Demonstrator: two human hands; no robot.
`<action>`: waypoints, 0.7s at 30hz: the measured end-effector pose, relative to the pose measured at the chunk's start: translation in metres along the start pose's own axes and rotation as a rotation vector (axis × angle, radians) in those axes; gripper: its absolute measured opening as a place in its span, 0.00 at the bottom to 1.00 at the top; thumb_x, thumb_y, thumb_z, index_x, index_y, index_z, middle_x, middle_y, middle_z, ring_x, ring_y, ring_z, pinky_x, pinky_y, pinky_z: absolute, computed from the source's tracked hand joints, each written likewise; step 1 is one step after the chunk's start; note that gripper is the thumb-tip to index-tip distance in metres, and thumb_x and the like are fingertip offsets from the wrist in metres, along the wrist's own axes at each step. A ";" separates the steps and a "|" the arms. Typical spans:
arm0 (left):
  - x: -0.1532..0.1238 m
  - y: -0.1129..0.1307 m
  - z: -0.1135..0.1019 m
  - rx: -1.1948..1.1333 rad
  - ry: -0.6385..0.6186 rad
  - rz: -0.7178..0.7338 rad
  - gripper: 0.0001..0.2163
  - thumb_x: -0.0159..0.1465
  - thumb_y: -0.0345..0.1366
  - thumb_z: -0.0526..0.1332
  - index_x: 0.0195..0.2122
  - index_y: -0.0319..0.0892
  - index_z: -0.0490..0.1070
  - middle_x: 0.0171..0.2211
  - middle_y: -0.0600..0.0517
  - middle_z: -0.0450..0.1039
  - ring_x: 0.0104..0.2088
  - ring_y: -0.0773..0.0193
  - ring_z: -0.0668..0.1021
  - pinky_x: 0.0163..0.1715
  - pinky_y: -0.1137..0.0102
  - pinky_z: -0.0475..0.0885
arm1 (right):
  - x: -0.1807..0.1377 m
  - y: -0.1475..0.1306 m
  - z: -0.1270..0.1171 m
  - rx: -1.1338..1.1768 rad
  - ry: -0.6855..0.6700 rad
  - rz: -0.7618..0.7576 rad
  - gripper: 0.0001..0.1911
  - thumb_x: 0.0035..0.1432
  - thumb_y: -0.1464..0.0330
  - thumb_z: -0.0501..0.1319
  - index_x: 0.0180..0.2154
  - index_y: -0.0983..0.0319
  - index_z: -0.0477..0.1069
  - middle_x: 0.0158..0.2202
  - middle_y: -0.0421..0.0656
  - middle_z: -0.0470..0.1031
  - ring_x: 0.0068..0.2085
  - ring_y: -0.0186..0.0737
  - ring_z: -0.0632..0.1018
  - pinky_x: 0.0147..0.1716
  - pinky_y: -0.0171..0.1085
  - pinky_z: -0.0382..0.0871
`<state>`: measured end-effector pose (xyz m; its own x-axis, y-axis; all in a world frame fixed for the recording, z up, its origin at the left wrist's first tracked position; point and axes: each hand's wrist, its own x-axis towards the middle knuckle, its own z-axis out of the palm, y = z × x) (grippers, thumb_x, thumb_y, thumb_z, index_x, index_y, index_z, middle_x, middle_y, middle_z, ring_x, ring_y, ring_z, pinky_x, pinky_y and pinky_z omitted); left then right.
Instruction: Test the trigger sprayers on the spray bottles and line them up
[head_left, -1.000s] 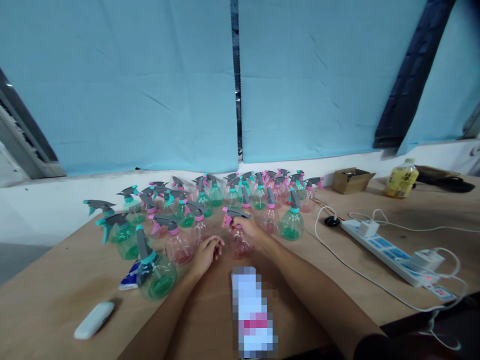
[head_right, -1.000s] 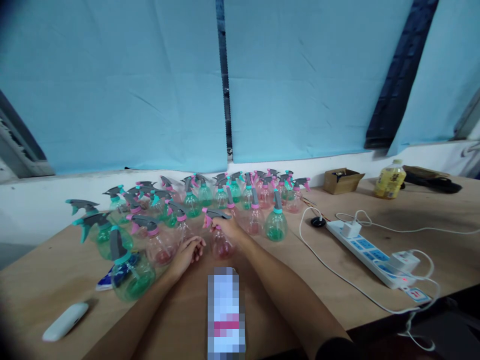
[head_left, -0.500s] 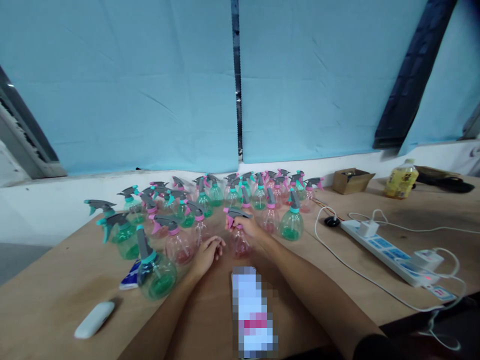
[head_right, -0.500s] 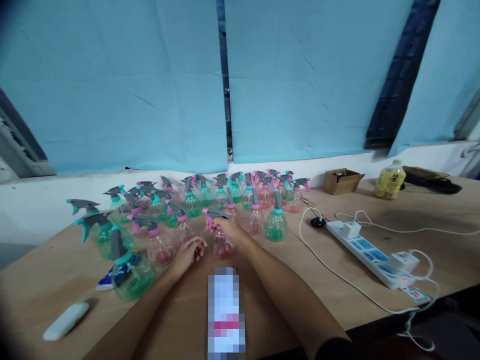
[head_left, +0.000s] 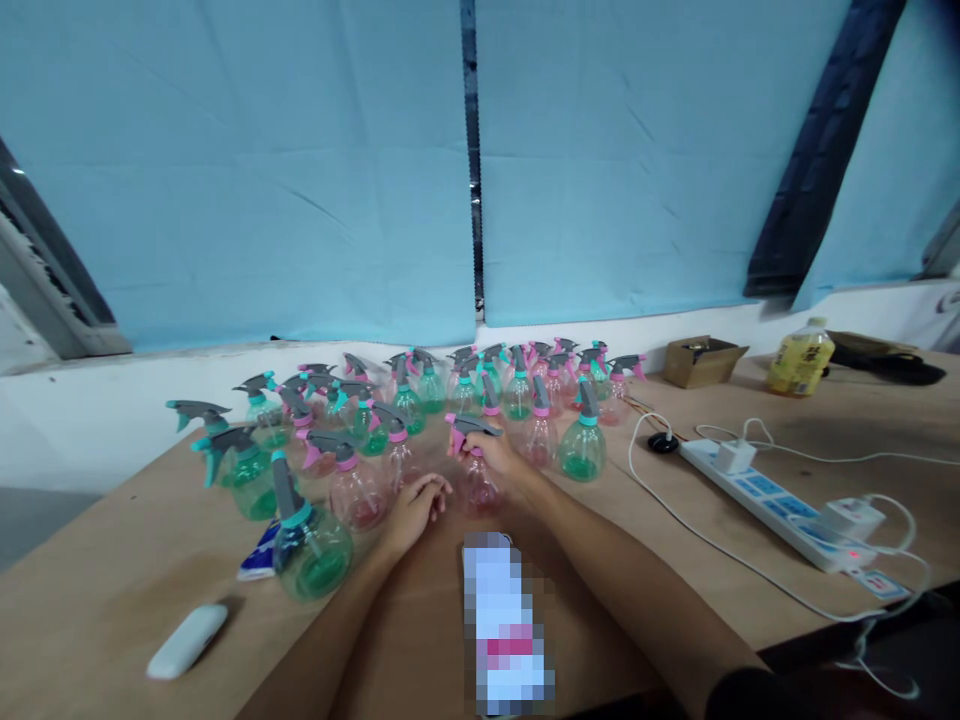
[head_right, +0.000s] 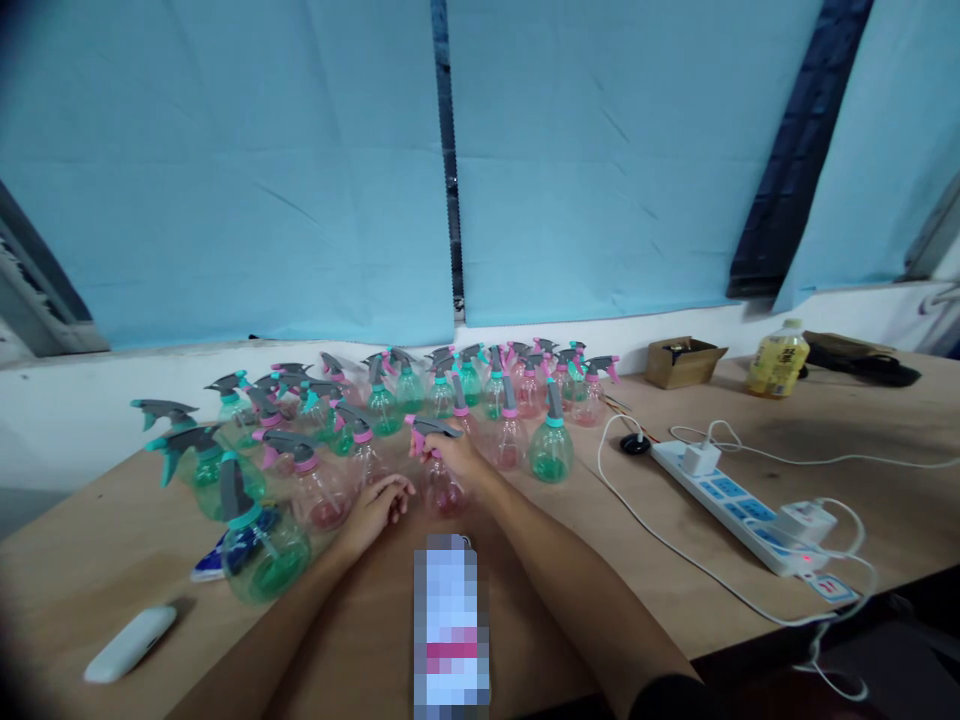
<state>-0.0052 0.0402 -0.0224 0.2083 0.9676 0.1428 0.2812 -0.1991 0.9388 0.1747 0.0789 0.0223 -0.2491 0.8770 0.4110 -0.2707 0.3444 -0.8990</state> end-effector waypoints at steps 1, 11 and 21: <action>0.000 -0.001 0.000 0.006 -0.004 0.003 0.13 0.61 0.44 0.53 0.30 0.41 0.72 0.20 0.56 0.67 0.19 0.68 0.68 0.21 0.74 0.60 | 0.001 0.003 0.001 -0.030 0.036 -0.014 0.12 0.44 0.70 0.54 0.29 0.61 0.76 0.27 0.40 0.75 0.28 0.35 0.73 0.31 0.34 0.68; 0.001 -0.001 0.000 0.011 -0.049 -0.013 0.13 0.60 0.41 0.53 0.32 0.39 0.74 0.21 0.54 0.72 0.19 0.69 0.69 0.22 0.74 0.61 | 0.003 0.020 0.015 -0.425 0.354 -0.294 0.12 0.57 0.66 0.58 0.43 0.60 0.71 0.31 0.38 0.74 0.32 0.36 0.73 0.36 0.35 0.67; 0.002 -0.006 0.000 0.005 -0.056 -0.033 0.19 0.62 0.42 0.56 0.48 0.35 0.74 0.27 0.49 0.80 0.20 0.68 0.70 0.25 0.72 0.64 | 0.029 0.031 0.031 -0.497 0.314 -0.373 0.21 0.60 0.68 0.56 0.55 0.61 0.62 0.47 0.47 0.73 0.47 0.43 0.74 0.50 0.42 0.66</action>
<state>-0.0063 0.0429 -0.0280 0.2511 0.9635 0.0934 0.2936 -0.1678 0.9411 0.1303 0.1053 0.0108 0.0789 0.7002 0.7096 0.1904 0.6881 -0.7002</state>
